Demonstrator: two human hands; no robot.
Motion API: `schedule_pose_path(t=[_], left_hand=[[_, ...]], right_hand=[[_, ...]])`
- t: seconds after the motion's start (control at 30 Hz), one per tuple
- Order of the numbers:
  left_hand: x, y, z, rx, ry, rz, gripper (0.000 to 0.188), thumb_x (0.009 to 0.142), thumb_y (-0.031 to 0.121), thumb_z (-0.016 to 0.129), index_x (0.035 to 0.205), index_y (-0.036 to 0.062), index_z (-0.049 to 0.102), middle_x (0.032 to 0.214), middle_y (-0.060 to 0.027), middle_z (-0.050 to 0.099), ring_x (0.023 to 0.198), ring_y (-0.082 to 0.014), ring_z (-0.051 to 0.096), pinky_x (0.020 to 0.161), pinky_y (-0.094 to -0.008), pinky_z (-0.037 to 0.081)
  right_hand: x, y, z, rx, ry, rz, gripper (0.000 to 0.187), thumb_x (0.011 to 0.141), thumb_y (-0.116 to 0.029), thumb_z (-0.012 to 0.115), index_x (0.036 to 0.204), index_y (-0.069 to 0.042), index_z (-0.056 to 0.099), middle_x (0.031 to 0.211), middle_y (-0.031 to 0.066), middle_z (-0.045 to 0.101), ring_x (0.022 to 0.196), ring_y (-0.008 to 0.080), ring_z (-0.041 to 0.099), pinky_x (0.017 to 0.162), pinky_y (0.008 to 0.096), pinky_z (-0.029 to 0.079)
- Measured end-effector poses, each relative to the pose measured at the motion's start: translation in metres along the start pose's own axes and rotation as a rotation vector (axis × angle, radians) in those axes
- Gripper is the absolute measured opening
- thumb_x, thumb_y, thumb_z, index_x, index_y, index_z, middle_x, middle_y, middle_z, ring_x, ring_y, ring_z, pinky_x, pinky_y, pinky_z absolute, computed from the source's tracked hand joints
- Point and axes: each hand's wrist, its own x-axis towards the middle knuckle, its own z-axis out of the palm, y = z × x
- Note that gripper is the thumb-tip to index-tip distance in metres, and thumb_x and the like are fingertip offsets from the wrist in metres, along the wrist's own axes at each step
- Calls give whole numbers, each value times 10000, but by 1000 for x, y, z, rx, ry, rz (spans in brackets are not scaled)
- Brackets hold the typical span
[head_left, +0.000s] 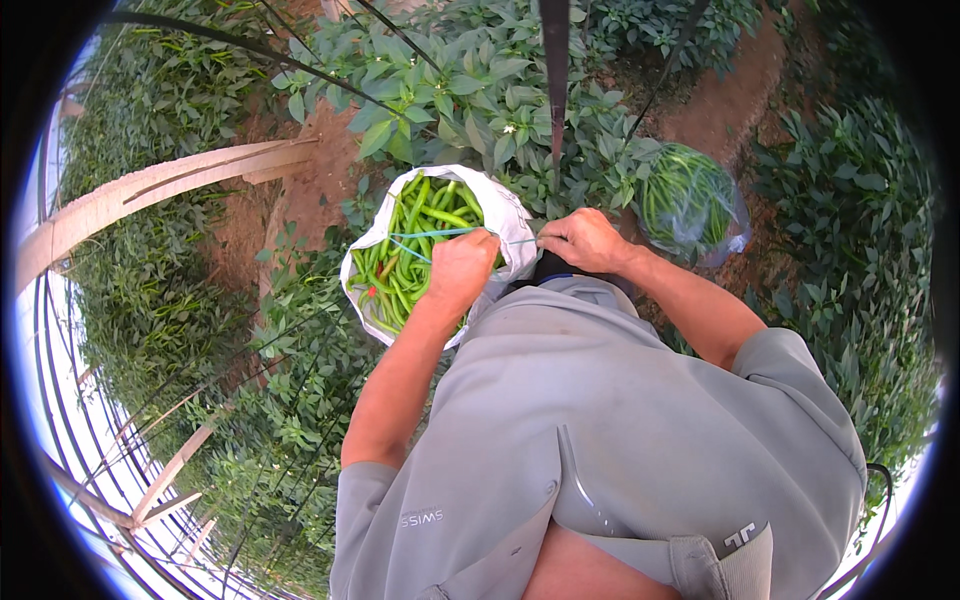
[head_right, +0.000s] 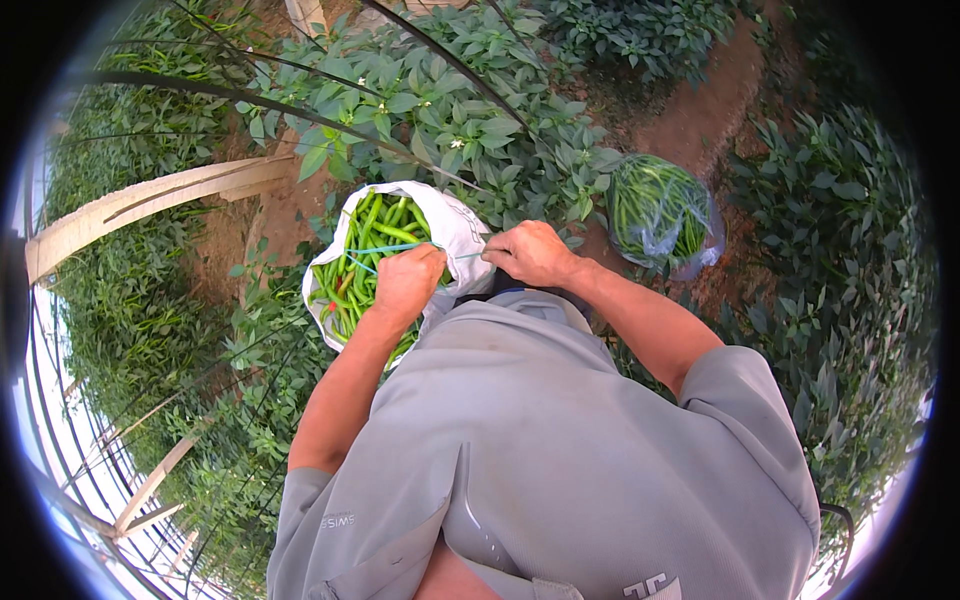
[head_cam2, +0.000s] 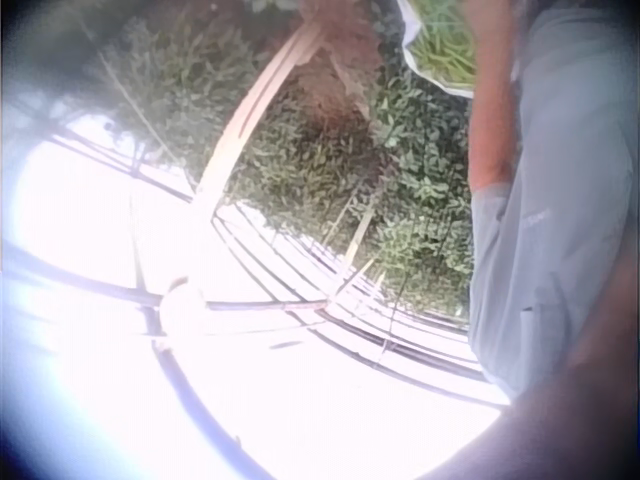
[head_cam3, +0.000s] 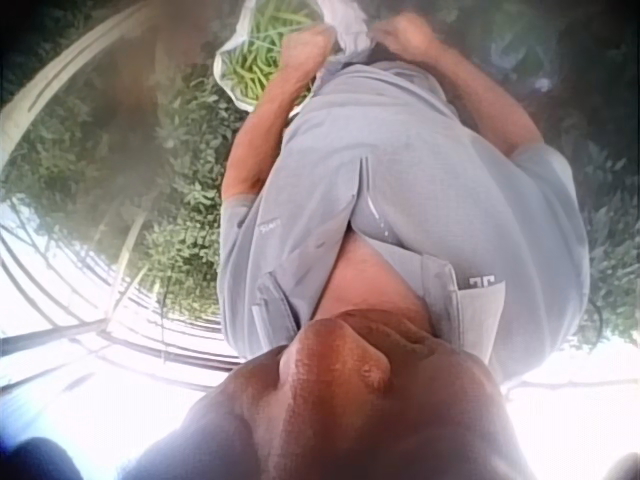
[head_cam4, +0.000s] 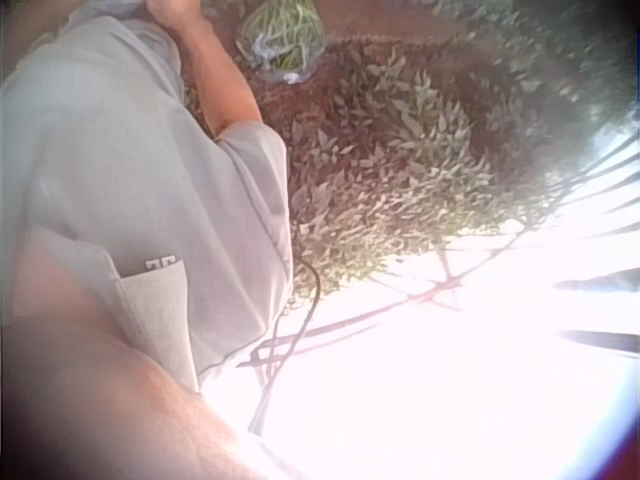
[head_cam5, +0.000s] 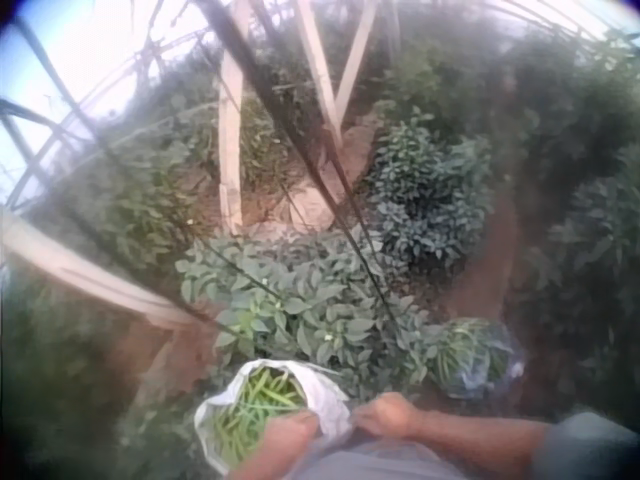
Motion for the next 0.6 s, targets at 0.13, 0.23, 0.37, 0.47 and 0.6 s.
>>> schedule_pose_path(t=[0.13,0.23,0.37,0.47,0.6], left_hand=[[-9,2,-10,-159,6,-147,122,974,183,725,947,73,771,905,-74,728,747,-281,721,667,-398,577],[-22,-7,-16,-609,-24,-342,199,1050,236,694,1021,46,746,868,-59,720,728,-205,697,670,-347,551],[-44,-12,-19,-1462,-129,-685,200,1127,260,643,1124,64,683,856,18,651,733,-97,607,653,-271,490],[-55,5,-40,-1713,-5,-724,191,1142,243,607,1111,64,664,851,-7,636,719,-104,590,617,-266,461],[-63,13,-93,-1721,169,-637,216,1149,249,588,1087,59,669,815,-18,638,678,-98,547,619,-259,435]], right_hand=[[10,-9,-11,5,100,39,257,967,-324,726,1031,-98,831,847,178,770,802,413,738,759,510,579],[17,-26,-23,-13,148,126,282,933,-305,765,1129,-108,813,950,155,773,931,373,733,838,487,581],[25,-39,-17,-126,228,-105,363,895,-214,792,1244,-114,767,1137,115,736,1119,337,676,966,446,569],[35,-56,2,-133,101,-290,334,909,-195,776,1233,-114,768,1224,82,748,1141,314,687,1008,440,575],[61,-54,36,-3,-68,-365,255,993,-267,702,1149,-70,747,1130,103,753,1046,329,696,919,460,569]])
